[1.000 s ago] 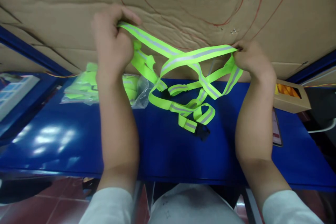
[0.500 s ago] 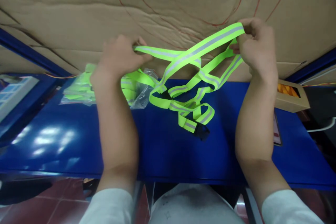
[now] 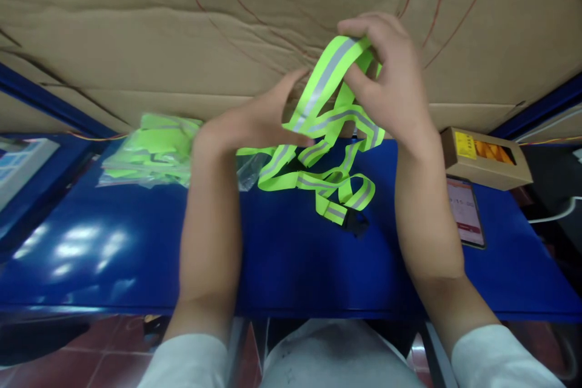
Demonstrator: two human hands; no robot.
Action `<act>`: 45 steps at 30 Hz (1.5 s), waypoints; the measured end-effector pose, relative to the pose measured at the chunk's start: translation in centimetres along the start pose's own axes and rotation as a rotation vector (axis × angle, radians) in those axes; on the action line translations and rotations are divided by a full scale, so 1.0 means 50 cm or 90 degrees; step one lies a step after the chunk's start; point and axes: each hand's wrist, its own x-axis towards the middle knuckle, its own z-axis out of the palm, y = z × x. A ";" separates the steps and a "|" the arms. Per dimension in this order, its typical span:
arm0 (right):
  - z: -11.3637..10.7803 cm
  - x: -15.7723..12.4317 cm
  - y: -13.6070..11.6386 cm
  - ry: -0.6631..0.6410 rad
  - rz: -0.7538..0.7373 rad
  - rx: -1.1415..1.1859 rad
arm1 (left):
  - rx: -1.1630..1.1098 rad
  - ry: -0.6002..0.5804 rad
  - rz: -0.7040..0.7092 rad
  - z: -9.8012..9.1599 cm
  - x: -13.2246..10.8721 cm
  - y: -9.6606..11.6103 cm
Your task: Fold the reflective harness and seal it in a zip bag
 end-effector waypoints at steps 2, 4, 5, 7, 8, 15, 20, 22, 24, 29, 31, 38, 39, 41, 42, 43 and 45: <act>0.003 -0.001 -0.022 -0.046 -0.017 0.025 | -0.088 0.126 0.083 0.033 0.024 0.039; 0.001 -0.003 -0.035 -0.073 -0.022 0.080 | -0.167 0.225 0.077 0.058 0.042 0.065; -0.003 -0.004 -0.037 -0.087 -0.016 0.119 | -0.195 0.238 0.052 0.066 0.047 0.074; -0.014 -0.005 -0.039 -0.106 0.007 0.219 | -0.227 0.229 0.000 0.071 0.047 0.084; -0.021 -0.005 -0.039 -0.118 0.025 0.262 | -0.238 0.227 -0.013 0.069 0.044 0.087; -0.050 -0.019 0.020 -0.342 0.172 0.179 | -0.281 0.342 0.059 0.030 0.014 0.103; 0.028 -0.051 0.117 -0.601 0.254 0.165 | -0.295 0.426 0.262 0.000 0.012 0.067; 0.057 -0.059 0.132 -0.601 0.275 0.188 | -0.285 0.432 0.324 -0.014 0.008 0.050; 0.067 -0.061 0.133 -0.577 0.276 0.220 | -0.276 0.446 0.373 -0.028 0.001 0.038; 0.020 -0.057 0.126 -0.457 0.341 0.391 | -0.190 0.535 0.270 -0.061 -0.031 0.041; -0.003 -0.055 0.131 -0.338 0.356 0.448 | -0.179 0.555 0.218 -0.068 -0.043 0.046; -0.037 -0.027 0.101 0.043 0.324 0.462 | -0.200 0.406 0.206 -0.066 -0.049 0.027; -0.040 -0.021 0.088 0.073 0.314 0.457 | -0.209 0.390 0.192 -0.066 -0.048 0.025; -0.047 -0.009 0.060 0.117 0.290 0.439 | -0.246 0.373 0.108 -0.066 -0.049 0.029; -0.052 -0.003 0.045 0.132 0.274 0.418 | -0.267 0.371 0.054 -0.066 -0.051 0.034; -0.058 0.003 0.030 0.146 0.252 0.389 | -0.283 0.372 0.006 -0.066 -0.053 0.041; -0.076 0.017 0.000 0.169 0.200 0.332 | -0.300 0.380 -0.053 -0.070 -0.061 0.060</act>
